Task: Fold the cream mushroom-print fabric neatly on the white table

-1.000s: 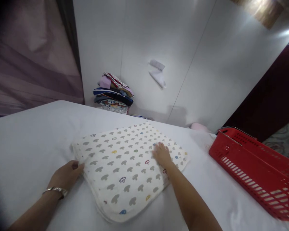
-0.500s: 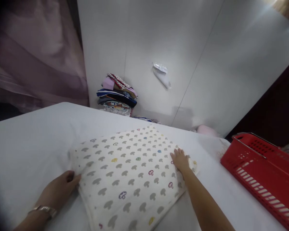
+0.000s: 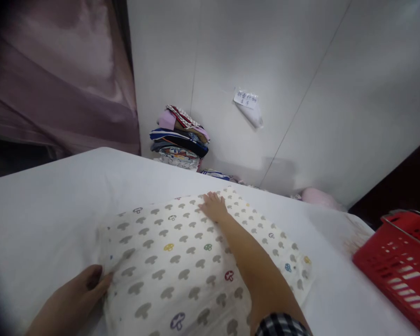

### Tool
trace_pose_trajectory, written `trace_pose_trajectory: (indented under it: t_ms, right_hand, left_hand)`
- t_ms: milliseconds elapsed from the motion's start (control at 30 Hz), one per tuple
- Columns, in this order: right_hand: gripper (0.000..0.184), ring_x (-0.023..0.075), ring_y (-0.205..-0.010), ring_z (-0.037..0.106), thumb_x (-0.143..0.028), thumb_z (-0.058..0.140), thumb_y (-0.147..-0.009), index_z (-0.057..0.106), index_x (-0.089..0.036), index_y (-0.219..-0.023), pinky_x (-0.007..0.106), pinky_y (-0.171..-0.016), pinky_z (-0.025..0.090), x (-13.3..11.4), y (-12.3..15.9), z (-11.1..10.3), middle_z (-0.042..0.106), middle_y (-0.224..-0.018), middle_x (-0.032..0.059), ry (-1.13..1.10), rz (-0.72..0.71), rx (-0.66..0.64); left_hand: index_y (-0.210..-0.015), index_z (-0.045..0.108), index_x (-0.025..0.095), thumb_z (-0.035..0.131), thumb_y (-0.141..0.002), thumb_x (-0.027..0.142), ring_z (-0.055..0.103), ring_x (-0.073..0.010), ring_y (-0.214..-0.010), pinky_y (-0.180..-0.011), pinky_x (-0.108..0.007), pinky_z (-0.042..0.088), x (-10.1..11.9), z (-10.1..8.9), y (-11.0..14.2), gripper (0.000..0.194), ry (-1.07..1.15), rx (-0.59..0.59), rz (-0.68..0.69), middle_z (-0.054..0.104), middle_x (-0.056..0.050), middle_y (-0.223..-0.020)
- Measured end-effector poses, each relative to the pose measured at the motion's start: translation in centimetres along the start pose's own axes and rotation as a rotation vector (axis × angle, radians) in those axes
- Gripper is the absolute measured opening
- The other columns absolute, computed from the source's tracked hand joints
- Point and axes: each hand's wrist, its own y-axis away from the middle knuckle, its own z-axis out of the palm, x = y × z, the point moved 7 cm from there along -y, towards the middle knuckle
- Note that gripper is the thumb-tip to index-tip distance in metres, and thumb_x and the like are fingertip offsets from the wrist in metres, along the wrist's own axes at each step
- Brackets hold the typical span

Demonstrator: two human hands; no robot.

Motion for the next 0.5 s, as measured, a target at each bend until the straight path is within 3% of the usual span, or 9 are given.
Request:
trace_pose_trajectory:
  t_ms: [167,267,367,500]
  right_hand:
    - [0.06,0.0241,-0.135,0.005,-0.056,0.018,-0.087,0.019,-0.027,-0.14,0.046,-0.104,0.008,1.7,-2.7,0.9,0.008,-0.149,0.0011,-0.003,0.08,-0.041]
    - [0.061,0.0232,-0.135,0.005,-0.058,0.017,-0.087,0.02,-0.027,-0.139,0.047,-0.104,0.009,2.5,-2.3,0.6,0.009,-0.149,0.0029,-0.032,0.054,-0.006]
    - [0.062,0.0231,-0.135,0.002,-0.057,0.017,-0.088,0.02,-0.024,-0.139,0.047,-0.105,0.005,4.6,-1.7,-0.2,0.006,-0.149,0.0052,-0.014,0.13,0.076]
    - [0.061,0.0263,-0.134,0.009,-0.056,0.019,-0.088,0.02,-0.024,-0.14,0.05,-0.103,0.007,7.3,-1.9,0.0,0.007,-0.149,0.0039,-0.051,0.22,0.021]
  left_hand:
    - [-0.063,0.042,0.022,0.035,-0.075,0.051,0.055,-0.02,-0.061,-0.058,-0.03,0.038,-0.8,0.6,-0.4,0.033,0.013,-0.013,-0.024,0.057,-0.001,-0.06]
    - [-0.065,0.045,0.023,0.037,-0.074,0.052,0.056,-0.0207,-0.063,-0.059,-0.03,0.038,-1.4,0.9,-0.7,0.032,0.028,-0.018,-0.032,0.058,-0.002,-0.063]
    - [-0.065,0.046,0.023,0.039,-0.073,0.055,0.056,-0.0222,-0.063,-0.059,-0.031,0.038,-2.2,1.2,-1.1,0.033,0.02,0.009,-0.047,0.059,-0.002,-0.064]
    - [-0.066,0.047,0.024,0.038,-0.073,0.056,0.056,-0.0226,-0.065,-0.06,-0.031,0.038,-3.0,1.7,-1.5,0.034,0.02,0.034,-0.037,0.058,-0.001,-0.064]
